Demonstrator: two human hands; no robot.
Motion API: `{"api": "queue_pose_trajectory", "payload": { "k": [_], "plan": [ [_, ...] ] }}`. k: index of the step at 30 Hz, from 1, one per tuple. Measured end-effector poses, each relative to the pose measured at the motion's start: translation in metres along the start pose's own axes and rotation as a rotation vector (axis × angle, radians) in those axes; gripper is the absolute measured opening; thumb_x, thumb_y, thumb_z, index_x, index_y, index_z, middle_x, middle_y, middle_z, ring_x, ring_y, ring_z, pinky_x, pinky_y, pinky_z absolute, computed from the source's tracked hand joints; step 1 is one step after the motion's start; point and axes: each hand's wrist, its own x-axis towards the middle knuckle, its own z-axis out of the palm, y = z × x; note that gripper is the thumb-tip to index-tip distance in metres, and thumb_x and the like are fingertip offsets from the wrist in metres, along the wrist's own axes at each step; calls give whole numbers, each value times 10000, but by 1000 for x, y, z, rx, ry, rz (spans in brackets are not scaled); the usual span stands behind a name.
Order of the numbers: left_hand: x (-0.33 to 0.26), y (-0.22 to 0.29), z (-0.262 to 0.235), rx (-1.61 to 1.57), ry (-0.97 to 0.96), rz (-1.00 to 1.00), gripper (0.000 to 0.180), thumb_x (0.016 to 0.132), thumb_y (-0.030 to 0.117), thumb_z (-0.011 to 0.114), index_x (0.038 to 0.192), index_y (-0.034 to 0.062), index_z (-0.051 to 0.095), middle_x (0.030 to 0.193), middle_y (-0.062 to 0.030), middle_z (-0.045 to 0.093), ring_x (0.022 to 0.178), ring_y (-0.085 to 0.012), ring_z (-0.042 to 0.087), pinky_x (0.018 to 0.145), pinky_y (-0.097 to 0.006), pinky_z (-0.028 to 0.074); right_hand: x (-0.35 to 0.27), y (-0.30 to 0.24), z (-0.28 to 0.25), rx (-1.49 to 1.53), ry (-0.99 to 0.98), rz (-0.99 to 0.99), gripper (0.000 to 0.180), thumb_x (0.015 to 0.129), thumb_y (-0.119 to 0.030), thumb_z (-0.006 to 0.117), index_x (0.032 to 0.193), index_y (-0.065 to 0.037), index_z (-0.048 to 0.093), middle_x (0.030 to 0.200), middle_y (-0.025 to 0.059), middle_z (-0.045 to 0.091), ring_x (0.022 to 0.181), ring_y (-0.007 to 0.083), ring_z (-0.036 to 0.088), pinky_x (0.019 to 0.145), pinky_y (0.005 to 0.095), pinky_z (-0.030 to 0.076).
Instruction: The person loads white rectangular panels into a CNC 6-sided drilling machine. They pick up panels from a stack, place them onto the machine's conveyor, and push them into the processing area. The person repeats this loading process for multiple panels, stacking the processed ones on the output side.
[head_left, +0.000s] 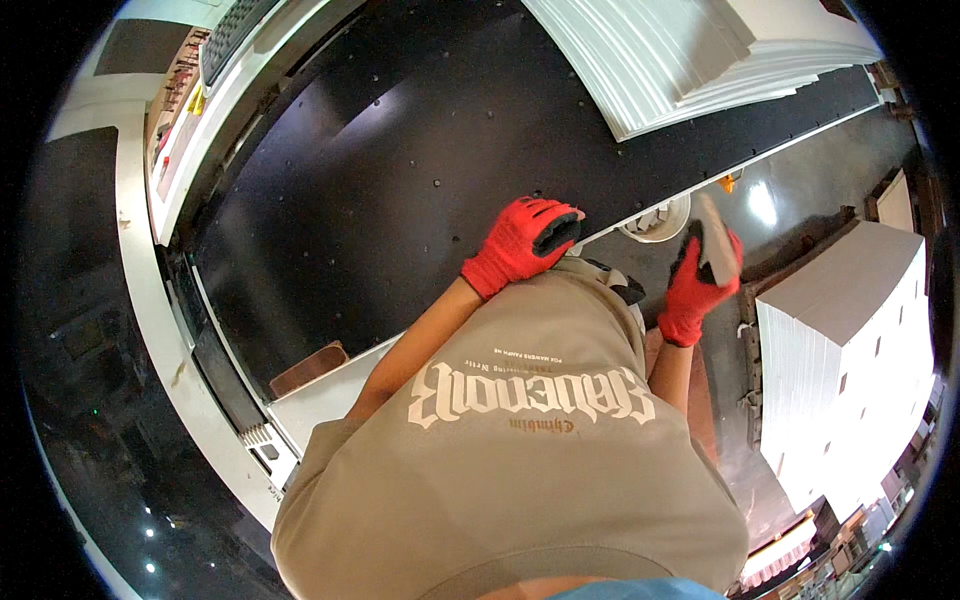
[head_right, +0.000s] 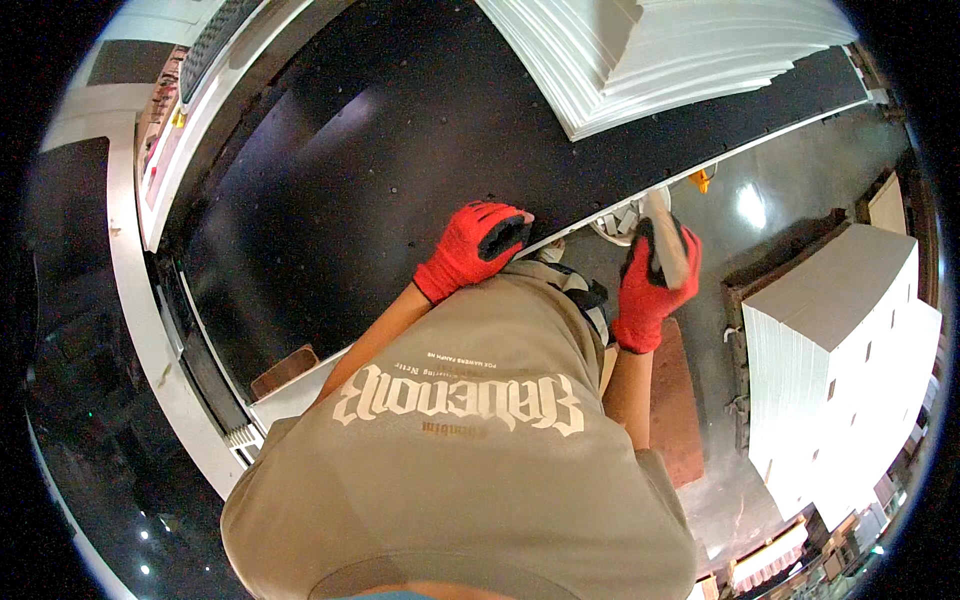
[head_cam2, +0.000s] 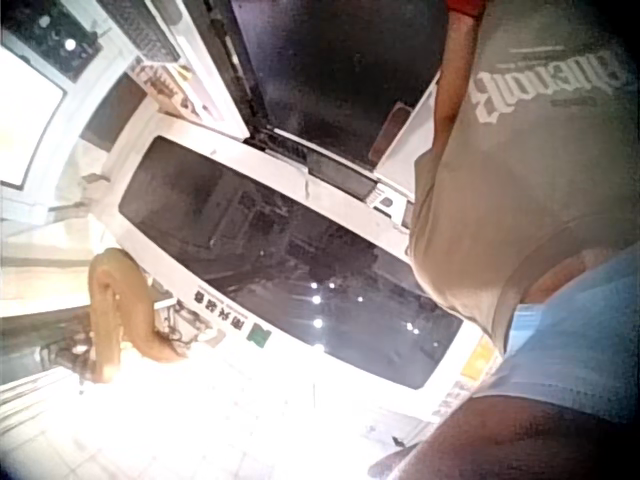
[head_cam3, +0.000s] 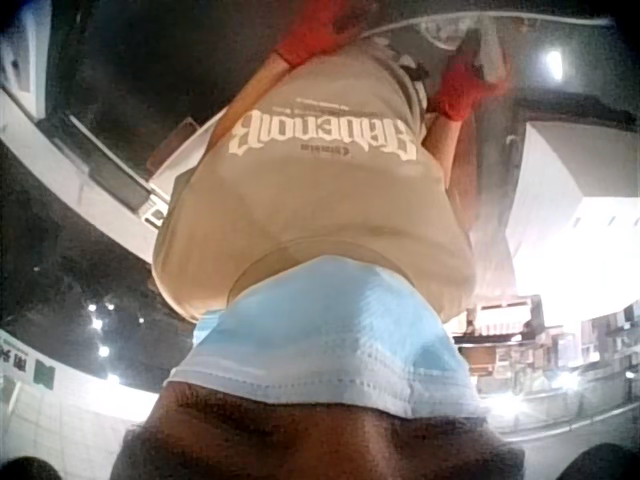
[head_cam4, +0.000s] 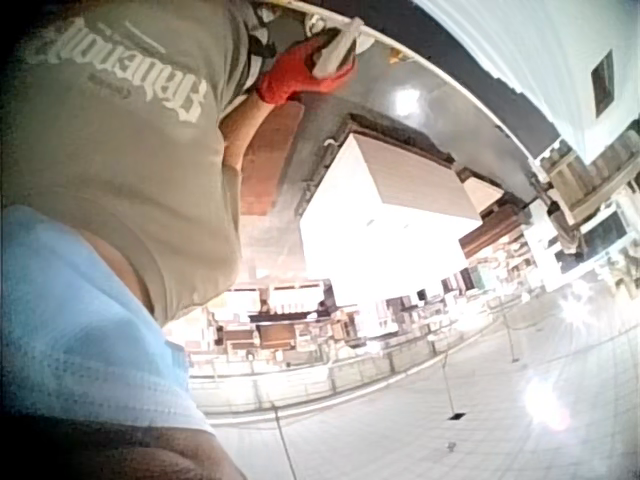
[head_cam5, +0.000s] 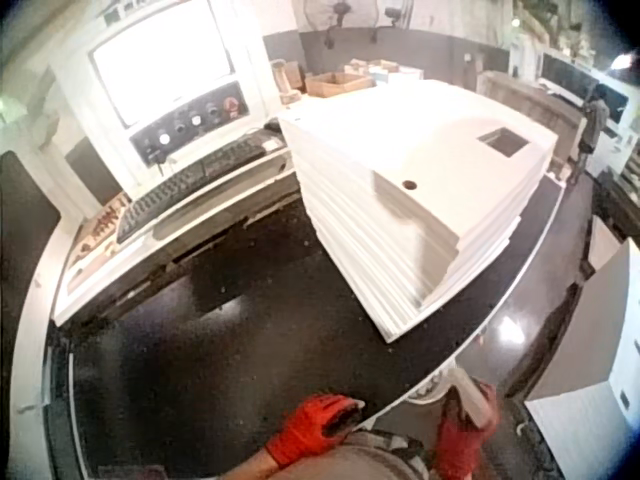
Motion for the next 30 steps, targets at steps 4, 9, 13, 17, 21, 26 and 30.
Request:
{"api": "queue_pose_trajectory", "payload": {
  "k": [4, 9, 13, 17, 21, 26, 30],
  "plan": [
    [3, -3, 6, -74, -19, 16, 372, 851, 196, 800, 1204, 116, 712, 1127, -108, 745, 1041, -337, 691, 942, -465, 526, -1, -10, -3, 131, 160, -15, 235, 851, -48, 787, 1079, 5, 766, 1052, 155, 758, 1037, 312, 693, 974, 419, 521],
    [3, 1, 0, -72, -54, 1, 361, 851, 179, 794, 1197, 115, 715, 1152, -101, 748, 1061, -332, 691, 950, -456, 524, -6, 5, 12, 6, -201, 170, 273, 855, -81, 824, 1114, -22, 764, 1074, 136, 770, 995, 290, 730, 941, 414, 545],
    [6, 4, -1, -96, -41, -17, 344, 850, 149, 786, 1185, 108, 718, 1160, -100, 751, 1063, -331, 695, 948, -449, 527, 1, 27, -25, -11, 175, 150, 258, 858, -72, 844, 1090, 2, 755, 1064, 128, 774, 946, 254, 732, 903, 389, 558],
    [9, 4, 1, -61, -33, 30, 364, 833, 101, 786, 1190, 90, 716, 1151, -101, 756, 1017, -333, 708, 924, -440, 542, 0, 50, -74, -33, 663, 214, 283, 888, -70, 829, 1129, 33, 720, 1067, 138, 761, 940, 250, 715, 893, 422, 563],
    [10, 8, -2, -28, -61, 3, 367, 823, 98, 792, 1183, 102, 722, 1149, -91, 756, 1015, -332, 713, 906, -438, 546, -12, 88, -73, -156, 705, 233, 282, 924, -88, 803, 1174, 7, 714, 1083, 137, 758, 960, 248, 716, 880, 416, 570],
    [9, 6, -2, -38, -54, 12, 369, 827, 114, 797, 1187, 106, 715, 1164, -94, 752, 1060, -331, 704, 936, -443, 534, -50, 128, -31, -571, -611, 579, 673, 899, -495, 764, 1362, -24, 637, 1259, 172, 717, 1126, 362, 696, 950, 446, 544],
    [5, 7, -1, -50, -81, -30, 358, 834, 117, 797, 1178, 101, 698, 1173, -95, 751, 1099, -338, 695, 958, -437, 526, -85, 109, -8, -438, -709, 608, 808, 952, -528, 696, 1551, -35, 467, 1527, 188, 560, 1302, 360, 613, 1104, 448, 464]
  ]
}}
